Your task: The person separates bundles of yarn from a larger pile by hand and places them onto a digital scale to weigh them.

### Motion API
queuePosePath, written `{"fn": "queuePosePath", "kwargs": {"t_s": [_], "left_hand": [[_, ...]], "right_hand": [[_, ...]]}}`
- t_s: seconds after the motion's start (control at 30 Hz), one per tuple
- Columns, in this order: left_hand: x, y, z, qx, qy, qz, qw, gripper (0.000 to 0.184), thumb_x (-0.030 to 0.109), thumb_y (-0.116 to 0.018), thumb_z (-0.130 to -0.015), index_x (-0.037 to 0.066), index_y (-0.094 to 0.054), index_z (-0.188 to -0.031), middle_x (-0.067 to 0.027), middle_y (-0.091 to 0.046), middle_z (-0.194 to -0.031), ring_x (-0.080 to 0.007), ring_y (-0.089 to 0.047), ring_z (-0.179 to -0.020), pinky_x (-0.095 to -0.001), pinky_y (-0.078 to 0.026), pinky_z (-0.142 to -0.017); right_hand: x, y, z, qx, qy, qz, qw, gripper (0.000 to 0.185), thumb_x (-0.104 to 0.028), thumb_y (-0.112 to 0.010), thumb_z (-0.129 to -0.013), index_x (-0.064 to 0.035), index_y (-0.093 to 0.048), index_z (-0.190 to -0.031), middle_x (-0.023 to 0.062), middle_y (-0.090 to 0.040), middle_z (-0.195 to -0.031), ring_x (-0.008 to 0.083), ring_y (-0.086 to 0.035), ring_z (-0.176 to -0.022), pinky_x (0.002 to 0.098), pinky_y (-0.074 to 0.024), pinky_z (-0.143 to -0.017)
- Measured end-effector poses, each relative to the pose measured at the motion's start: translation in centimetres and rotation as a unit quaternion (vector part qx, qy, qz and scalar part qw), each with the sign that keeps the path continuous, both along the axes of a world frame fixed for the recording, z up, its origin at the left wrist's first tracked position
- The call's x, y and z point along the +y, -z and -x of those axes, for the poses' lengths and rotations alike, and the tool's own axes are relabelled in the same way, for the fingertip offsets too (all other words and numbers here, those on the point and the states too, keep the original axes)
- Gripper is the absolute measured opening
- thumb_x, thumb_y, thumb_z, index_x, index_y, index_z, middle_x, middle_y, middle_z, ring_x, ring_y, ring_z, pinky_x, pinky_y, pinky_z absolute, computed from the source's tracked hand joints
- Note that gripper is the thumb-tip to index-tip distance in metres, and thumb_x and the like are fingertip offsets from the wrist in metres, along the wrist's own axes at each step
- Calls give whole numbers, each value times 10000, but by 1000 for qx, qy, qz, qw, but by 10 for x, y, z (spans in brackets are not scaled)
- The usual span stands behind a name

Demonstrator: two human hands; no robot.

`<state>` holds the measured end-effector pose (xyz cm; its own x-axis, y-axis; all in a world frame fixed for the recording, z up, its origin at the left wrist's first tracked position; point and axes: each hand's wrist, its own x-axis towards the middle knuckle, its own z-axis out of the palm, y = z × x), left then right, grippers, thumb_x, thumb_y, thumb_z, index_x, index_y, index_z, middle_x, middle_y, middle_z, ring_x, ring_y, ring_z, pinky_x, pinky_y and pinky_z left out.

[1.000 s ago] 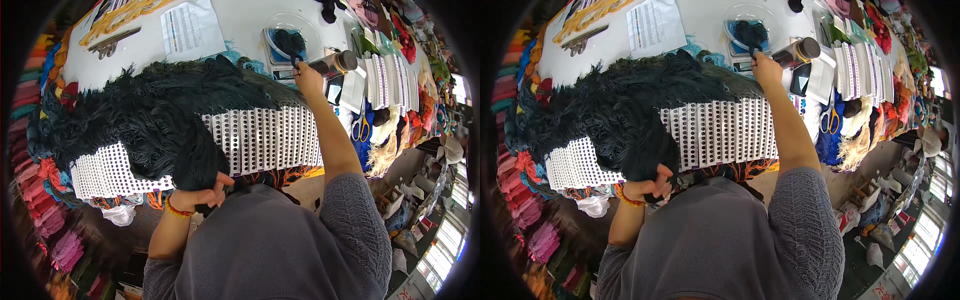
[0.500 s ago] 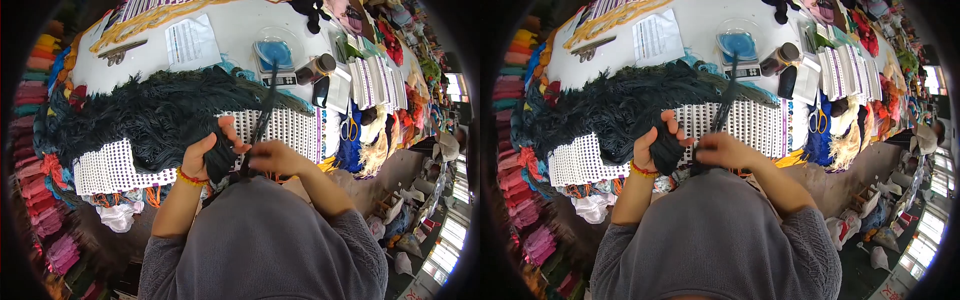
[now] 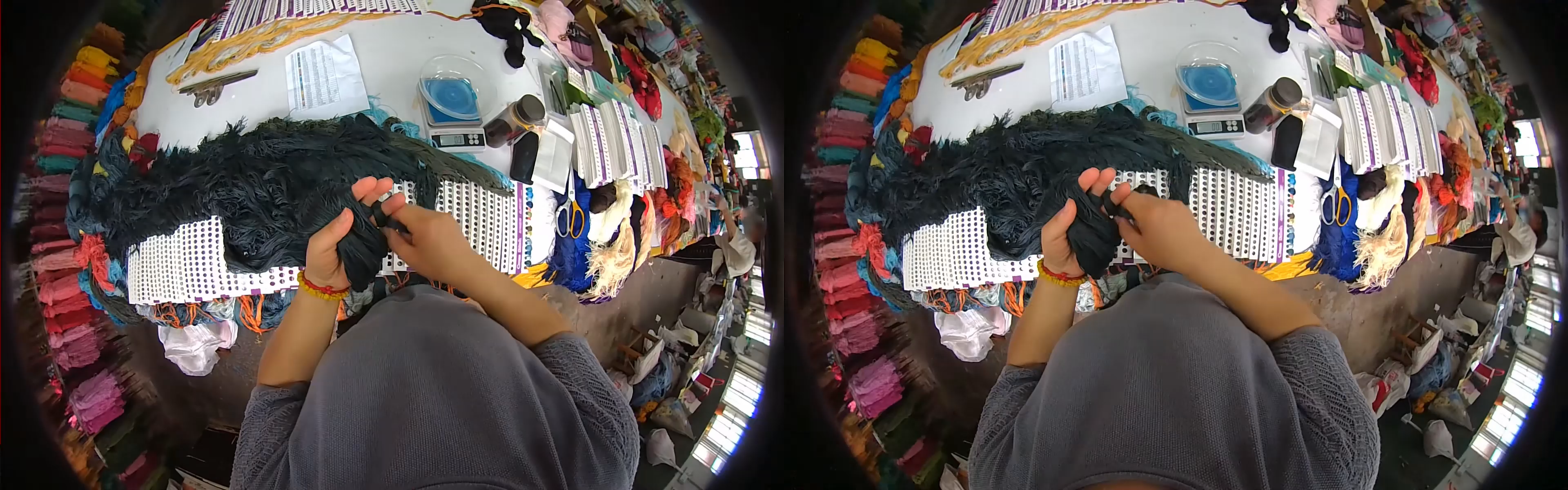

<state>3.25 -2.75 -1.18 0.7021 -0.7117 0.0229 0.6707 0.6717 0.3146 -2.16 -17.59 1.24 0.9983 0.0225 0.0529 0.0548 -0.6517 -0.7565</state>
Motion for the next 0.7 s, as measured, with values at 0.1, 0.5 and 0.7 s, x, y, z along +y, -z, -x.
{"fn": "queuePosePath", "kwargs": {"t_s": [0.1,0.5,0.7], "left_hand": [[-2,8,3,20,2,-2,1000,417,178,-406,-882,14,-366,-1262,-161,-375,-1301,-312,-375,-1198,-438,-304,-993],[-15,13,6,-51,64,-144,986,508,330,-392,-904,-36,-370,-1256,-81,-485,-1151,-138,-467,-929,-270,-376,-860],[-17,18,6,-61,74,-184,978,517,350,-410,-901,-19,-372,-1262,-89,-466,-1196,-154,-462,-1029,-283,-364,-901]], "right_hand": [[1,5,11,2,-10,-1,1000,177,-145,-608,-744,-44,-548,-876,105,-567,-697,275,-591,-590,356,-449,-516],[-5,1,6,32,39,-158,986,191,-129,-653,-732,-34,-552,-864,0,-520,-656,44,-393,-455,213,-317,-418],[-6,9,4,41,67,-138,987,136,-144,-636,-719,-48,-566,-788,19,-537,-626,121,-470,-496,265,-368,-459]]}}
